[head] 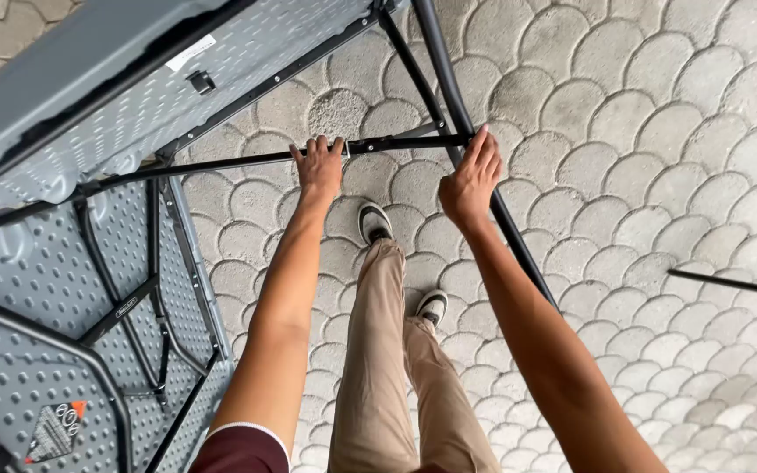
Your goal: Unfolding and setting up portable folding tables in an outdoor courtyard area.
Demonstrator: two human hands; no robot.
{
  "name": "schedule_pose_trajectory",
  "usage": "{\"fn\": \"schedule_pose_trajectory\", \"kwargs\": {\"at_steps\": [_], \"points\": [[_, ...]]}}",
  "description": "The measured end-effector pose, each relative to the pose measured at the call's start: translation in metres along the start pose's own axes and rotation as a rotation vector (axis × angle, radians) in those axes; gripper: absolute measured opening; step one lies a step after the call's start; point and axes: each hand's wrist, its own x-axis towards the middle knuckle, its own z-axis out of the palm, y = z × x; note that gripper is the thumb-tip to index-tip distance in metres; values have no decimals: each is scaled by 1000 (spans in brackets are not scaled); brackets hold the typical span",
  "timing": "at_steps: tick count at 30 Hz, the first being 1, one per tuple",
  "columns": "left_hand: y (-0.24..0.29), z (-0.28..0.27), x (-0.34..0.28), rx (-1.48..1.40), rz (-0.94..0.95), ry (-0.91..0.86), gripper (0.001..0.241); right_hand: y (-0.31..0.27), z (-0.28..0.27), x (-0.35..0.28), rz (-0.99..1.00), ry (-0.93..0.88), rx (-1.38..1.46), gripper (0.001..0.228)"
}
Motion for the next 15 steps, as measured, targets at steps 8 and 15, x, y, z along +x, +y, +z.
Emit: {"fn": "schedule_pose_trajectory", "kwargs": {"at_steps": [8, 15], "points": [[52, 14, 19, -33, 239, 387, 36, -7, 7, 2, 24, 39, -90, 113], [85, 12, 2, -13, 194, 613, 47, 1, 16, 1, -9, 63, -72, 119]]}}
